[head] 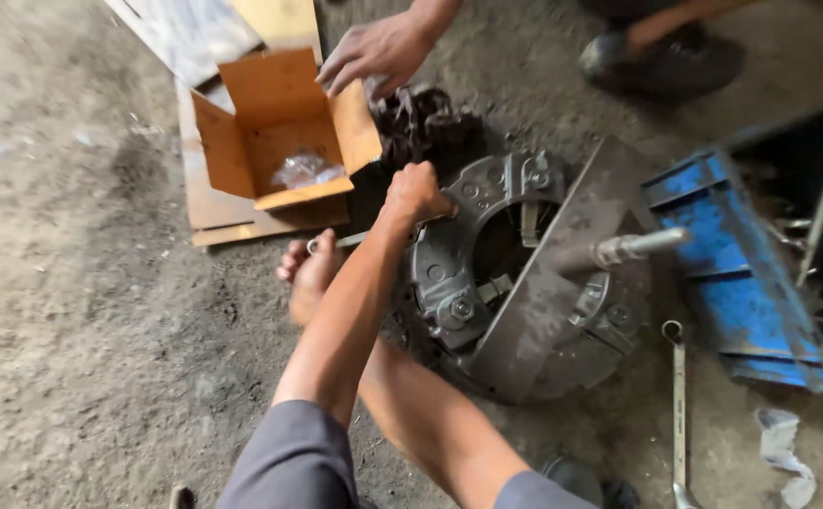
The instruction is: Repairing and adjusting a heavy vehicle clutch pressure plate assembly using wrenches and a metal jig.
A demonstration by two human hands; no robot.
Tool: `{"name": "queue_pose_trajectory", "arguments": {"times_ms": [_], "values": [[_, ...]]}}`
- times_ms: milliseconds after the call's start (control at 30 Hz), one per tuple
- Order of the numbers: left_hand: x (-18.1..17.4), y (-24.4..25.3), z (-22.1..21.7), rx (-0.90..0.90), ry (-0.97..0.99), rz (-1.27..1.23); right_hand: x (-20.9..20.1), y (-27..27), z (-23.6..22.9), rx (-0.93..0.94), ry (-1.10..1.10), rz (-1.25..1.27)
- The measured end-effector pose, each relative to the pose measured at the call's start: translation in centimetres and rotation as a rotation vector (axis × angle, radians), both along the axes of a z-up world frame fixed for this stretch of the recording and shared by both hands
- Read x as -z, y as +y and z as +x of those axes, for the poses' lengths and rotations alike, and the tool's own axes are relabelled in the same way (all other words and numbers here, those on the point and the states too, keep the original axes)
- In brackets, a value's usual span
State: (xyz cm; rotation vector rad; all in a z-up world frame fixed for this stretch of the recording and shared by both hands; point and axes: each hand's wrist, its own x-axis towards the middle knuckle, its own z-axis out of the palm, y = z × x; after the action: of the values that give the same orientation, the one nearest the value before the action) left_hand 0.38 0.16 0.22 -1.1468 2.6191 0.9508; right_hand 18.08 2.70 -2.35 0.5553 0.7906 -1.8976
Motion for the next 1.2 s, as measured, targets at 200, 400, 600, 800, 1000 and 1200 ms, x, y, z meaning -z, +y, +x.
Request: {"name": "queue_pose_trajectory", "arguments": {"times_ms": [200, 400, 600, 800, 1000, 1200], "values": [[-2.3, -2.9, 1.0, 0.016, 0.081, 0.205, -0.1, 6.3, -2.2, -0.291, 0.215, -0.229], [-18.3, -1.5, 5.6, 0.009, 0.296, 0.643, -12.4, 15.5, -3.1, -0.678, 0.454, -0.277], [-37.7, 8.3, 9.9, 0.278, 0.720, 0.311, -28.4, 22.5, -11.3, -0.712, 0.983, -0.479], [-38.6, 14.1, 8.1, 0.283, 0.770, -0.011, -39.6, 30.5, -24.2, -0.715, 1.747, 0.082], [-27.8, 15.9, 4.8, 0.226, 0.891, -0.136, -29.4, 37.1, -36.1, -0.462, 1.590, 0.297], [-9.9, 21.9, 7.2, 0.171, 0.367, -0.314, -11.5, 40.7, -45.2, -0.691, 1.264, 0.776]]}}
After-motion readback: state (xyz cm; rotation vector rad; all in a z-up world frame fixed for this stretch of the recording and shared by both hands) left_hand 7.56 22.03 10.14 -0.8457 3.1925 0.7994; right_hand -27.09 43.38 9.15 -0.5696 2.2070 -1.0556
